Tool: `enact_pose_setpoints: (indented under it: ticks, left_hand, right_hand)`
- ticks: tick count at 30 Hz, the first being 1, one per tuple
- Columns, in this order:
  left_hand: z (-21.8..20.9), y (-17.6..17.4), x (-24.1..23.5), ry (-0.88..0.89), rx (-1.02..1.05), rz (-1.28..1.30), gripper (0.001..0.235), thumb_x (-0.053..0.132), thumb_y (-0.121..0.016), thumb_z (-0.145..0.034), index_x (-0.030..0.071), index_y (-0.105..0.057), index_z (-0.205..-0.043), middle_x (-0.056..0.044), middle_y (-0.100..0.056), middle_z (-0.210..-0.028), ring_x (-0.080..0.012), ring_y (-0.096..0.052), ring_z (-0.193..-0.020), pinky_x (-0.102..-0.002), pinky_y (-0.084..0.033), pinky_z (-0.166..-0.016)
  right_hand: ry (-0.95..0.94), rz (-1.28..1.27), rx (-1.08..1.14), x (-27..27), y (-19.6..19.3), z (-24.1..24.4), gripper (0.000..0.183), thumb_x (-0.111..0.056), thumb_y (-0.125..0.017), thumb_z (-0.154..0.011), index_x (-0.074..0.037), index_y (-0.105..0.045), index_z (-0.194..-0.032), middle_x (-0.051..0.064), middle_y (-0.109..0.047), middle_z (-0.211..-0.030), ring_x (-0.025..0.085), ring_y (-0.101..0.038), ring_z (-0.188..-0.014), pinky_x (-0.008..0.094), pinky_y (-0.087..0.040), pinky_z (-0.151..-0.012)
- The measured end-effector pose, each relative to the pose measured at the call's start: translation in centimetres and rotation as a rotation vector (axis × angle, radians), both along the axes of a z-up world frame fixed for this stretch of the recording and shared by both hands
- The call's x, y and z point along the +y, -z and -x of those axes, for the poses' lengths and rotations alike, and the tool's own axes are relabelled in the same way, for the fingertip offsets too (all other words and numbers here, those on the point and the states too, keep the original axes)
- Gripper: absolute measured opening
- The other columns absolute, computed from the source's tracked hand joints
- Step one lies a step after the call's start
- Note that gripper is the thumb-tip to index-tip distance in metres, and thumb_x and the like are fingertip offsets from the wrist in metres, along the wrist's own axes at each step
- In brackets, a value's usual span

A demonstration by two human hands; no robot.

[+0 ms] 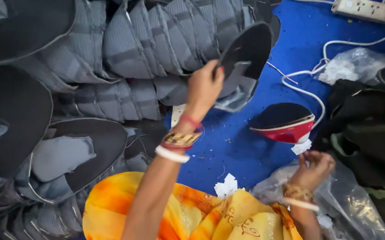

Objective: The person irons a stack of dark grey garments on a blue floor surface. They repeatedly pick up a garment, place a small white paper on it, and press it with a red and white iron. After ironing, the garment is tossed onto a growing pile to the left.

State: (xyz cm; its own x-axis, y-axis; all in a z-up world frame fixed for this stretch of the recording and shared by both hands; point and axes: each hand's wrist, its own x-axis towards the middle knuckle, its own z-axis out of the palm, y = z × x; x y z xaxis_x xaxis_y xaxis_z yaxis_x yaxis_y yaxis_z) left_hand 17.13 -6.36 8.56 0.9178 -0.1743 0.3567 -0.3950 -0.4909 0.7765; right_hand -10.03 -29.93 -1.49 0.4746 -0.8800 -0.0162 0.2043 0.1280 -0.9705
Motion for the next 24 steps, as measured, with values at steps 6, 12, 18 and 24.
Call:
enact_pose_setpoints:
  ticks: [6,12,18,24]
  left_hand:
    - [10.5,-6.1,8.6,0.095,-0.065,0.004,0.018,0.018,-0.068,-0.097,0.004,-0.069,-0.109,-0.017,-0.073,-0.09,-0.0359,-0.074,-0.08,-0.044,-0.058,-0.068]
    - [20.1,-7.3,11.0,0.226,-0.015,-0.132,0.029,0.015,-0.069,-0.092,-0.003,-0.066,-0.114,-0.02,-0.069,-0.1,-0.0386,-0.069,-0.092,-0.044,-0.056,-0.079]
    - [17.5,-6.9,11.7,0.381,0.254,-0.149,0.028,0.024,-0.072,-0.089,0.005,-0.064,-0.109,-0.015,-0.071,-0.1,-0.0325,-0.07,-0.094,-0.04,-0.056,-0.082]
    - [15.9,-5.2,9.3,0.335,0.329,-0.263,0.051,0.032,-0.069,-0.094,0.0,-0.054,-0.131,-0.023,-0.064,-0.114,-0.0387,-0.065,-0.102,-0.044,-0.052,-0.088]
  right_hand:
    - [-0.602,0.064,0.053,11.5,-8.8,-0.3,0.027,-0.016,-0.066,-0.102,-0.004,-0.053,-0.122,0.011,-0.063,-0.112,0.018,-0.063,-0.101,0.034,-0.052,-0.093]
    - [-1.204,0.259,0.315,18.8,-2.6,-4.2,0.048,-0.015,-0.076,-0.086,-0.006,-0.056,-0.13,0.009,-0.07,-0.122,0.021,-0.068,-0.112,0.035,-0.057,-0.098]
    - [-1.53,-0.069,0.029,23.2,1.1,-1.8,0.045,-0.016,-0.067,-0.096,-0.006,-0.053,-0.138,0.009,-0.057,-0.14,0.018,-0.055,-0.13,0.036,-0.048,-0.11]
    - [-1.32,0.345,0.207,23.4,3.4,-3.2,0.03,-0.018,-0.062,-0.104,-0.005,-0.061,-0.131,0.012,-0.066,-0.132,0.023,-0.064,-0.123,0.038,-0.052,-0.106]
